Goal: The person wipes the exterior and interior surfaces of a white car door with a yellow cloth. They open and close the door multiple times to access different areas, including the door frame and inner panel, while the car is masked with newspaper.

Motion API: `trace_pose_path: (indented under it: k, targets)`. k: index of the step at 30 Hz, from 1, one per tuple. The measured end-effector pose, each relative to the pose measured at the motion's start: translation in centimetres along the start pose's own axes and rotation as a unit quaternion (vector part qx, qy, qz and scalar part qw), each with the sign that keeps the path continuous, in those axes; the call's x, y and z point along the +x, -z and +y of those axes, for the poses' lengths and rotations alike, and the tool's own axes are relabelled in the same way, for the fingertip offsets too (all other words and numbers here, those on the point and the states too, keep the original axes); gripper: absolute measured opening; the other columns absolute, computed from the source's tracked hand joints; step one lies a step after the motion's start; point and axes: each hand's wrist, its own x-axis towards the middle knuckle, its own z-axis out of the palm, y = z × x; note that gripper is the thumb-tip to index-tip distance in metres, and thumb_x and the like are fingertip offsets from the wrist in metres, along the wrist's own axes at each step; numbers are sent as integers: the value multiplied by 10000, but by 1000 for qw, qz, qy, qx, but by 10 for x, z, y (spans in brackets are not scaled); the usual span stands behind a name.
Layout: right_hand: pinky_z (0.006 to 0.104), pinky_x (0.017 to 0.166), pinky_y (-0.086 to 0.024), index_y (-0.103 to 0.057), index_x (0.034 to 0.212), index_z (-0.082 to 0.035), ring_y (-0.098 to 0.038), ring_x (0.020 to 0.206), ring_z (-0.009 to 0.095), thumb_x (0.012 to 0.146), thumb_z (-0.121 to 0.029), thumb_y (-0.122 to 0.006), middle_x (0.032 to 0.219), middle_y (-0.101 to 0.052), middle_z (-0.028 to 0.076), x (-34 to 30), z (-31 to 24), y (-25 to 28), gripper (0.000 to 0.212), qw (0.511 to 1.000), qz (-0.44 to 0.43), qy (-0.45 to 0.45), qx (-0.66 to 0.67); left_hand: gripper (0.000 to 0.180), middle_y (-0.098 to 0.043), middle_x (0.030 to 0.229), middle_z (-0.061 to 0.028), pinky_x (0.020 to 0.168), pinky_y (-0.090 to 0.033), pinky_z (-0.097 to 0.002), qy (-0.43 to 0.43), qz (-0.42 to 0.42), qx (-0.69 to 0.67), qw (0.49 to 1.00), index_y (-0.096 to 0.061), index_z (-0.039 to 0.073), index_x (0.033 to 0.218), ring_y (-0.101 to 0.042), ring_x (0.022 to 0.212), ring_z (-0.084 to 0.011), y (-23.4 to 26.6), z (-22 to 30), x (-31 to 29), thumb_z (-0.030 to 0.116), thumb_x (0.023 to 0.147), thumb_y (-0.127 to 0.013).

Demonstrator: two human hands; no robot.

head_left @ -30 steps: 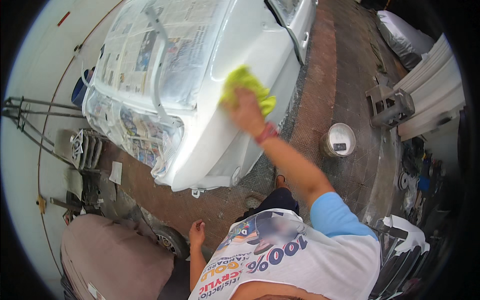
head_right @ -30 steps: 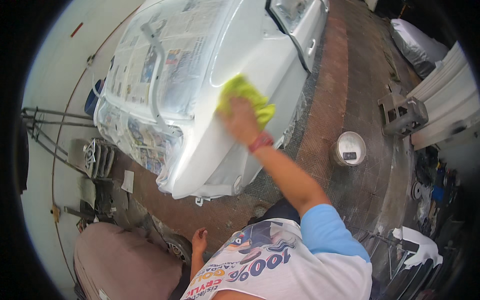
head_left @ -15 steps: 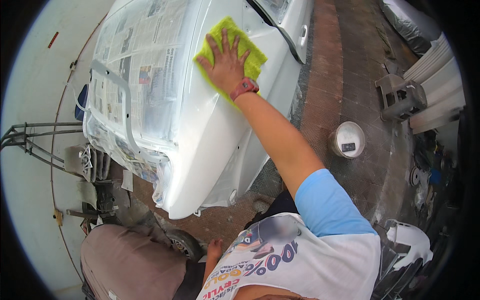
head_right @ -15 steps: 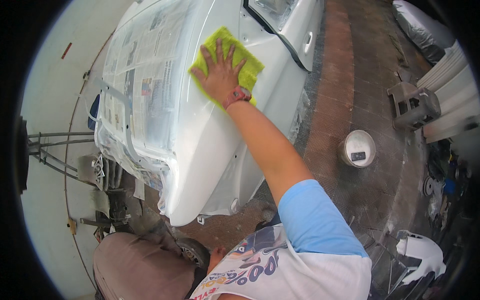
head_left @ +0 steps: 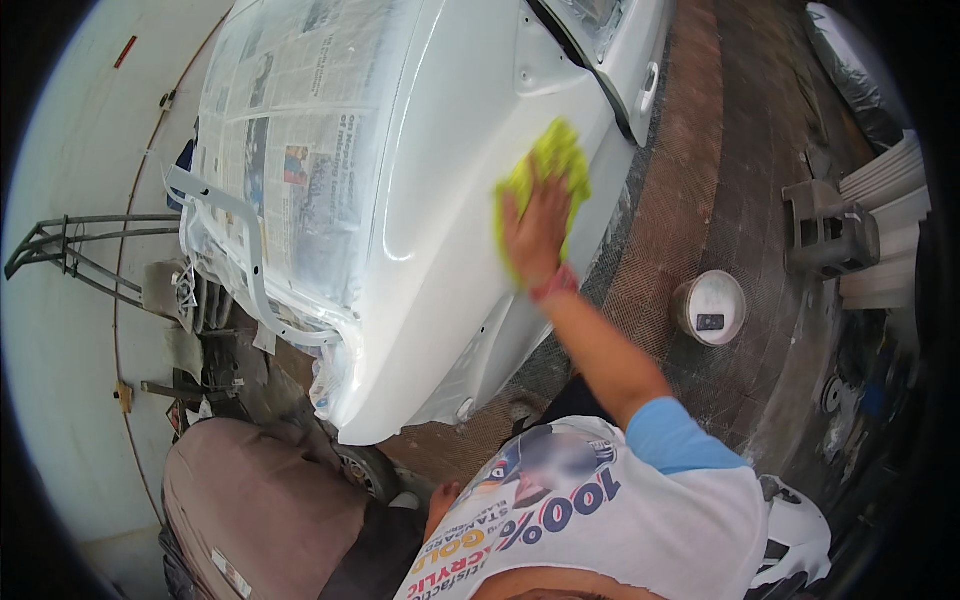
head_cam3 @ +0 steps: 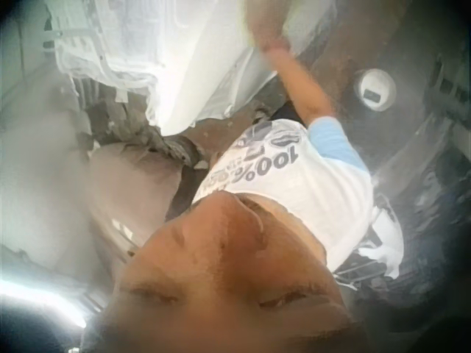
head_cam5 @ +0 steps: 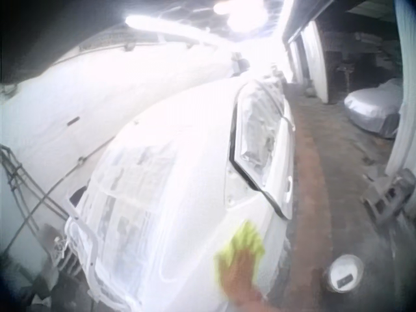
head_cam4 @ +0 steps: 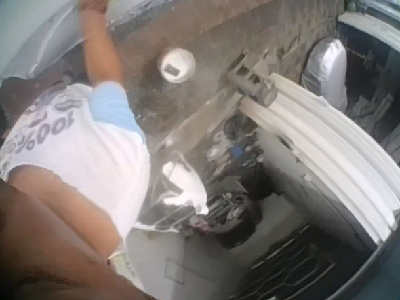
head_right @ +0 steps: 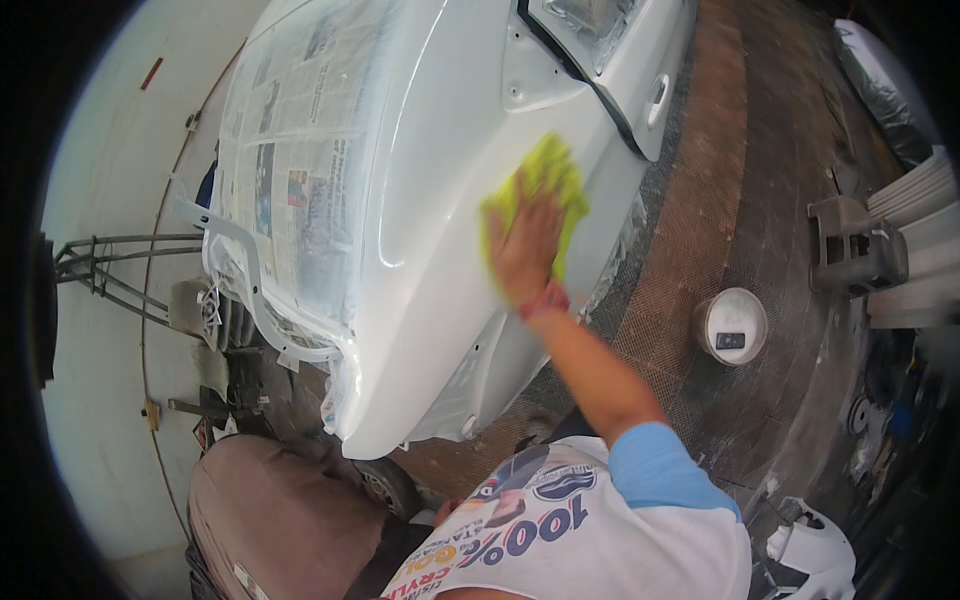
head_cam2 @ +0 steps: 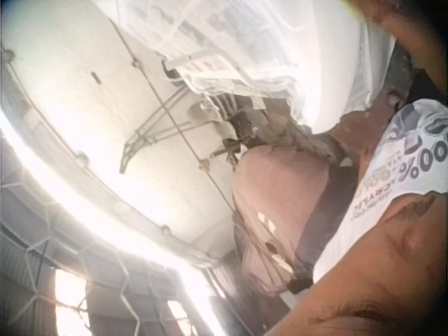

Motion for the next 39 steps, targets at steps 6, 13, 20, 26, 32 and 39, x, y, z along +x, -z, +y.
trace_pose_path:
  k: [6, 13, 20, 26, 32, 39]
  targets:
    - [702, 1298, -189, -656, 1502, -225, -276, 1634, 448, 970, -491, -719, 1778, -352, 50, -55, -90, 6, 598, 908, -280, 302, 78, 501, -781, 1092, -234, 910, -572, -413, -42, -64, 60, 995, -734, -24, 1257, -759, 1035, -297, 8, 46, 13, 431, 1053, -681]
    - [777, 1194, -296, -465, 1639, -180, -366, 1561, 488, 1055, -653, -541, 1733, -359, 209, 170, -10, -43, 755, 997, 18, 62, -52, 442, -787, 1109, -199, 910, -564, -408, -77, 54, 28, 995, -735, -16, 1220, -747, 1032, -275, 32, 135, 6, 397, 1066, -693]
    - [768, 1248, -208, -513, 1604, -190, -352, 1577, 480, 1055, -609, -568, 1701, -427, 183, 138, 41, -8, 693, 992, -57, 56, -96, 433, -790, 1137, -185, 925, -564, -407, -76, 5, 64, 995, -710, -11, 1279, -748, 1038, -269, 12, 126, -7, 372, 1080, -681]
    - [635, 1248, -327, -589, 1524, -198, -415, 1529, 446, 1029, -497, -689, 1620, -513, 150, 168, 138, 2, 587, 998, 27, 31, 43, 431, -789, 1136, -183, 923, -563, -403, -7, -36, 63, 997, -704, -7, 1293, -747, 1035, -269, 6, 91, -20, 369, 1083, -678]
    - [529, 1285, -315, -477, 1611, -137, -389, 1534, 460, 1114, -430, -565, 1629, -479, 211, 87, 156, -2, 584, 975, 56, -105, 188, 439, -789, 1138, -179, 923, -561, -397, -33, -14, 44, 998, -693, -10, 1307, -749, 1033, -273, 15, 102, -24, 368, 1085, -675]
    - [588, 1334, -189, -312, 1695, -66, -273, 1592, 509, 1134, -492, -485, 1714, -382, 208, -67, 73, 1, 726, 979, 14, -104, 173, 506, -786, 1201, -206, 967, -563, -405, -78, -49, 138, 986, -681, -47, 1324, -768, 1107, -306, 33, 112, 7, 403, 1095, -644]
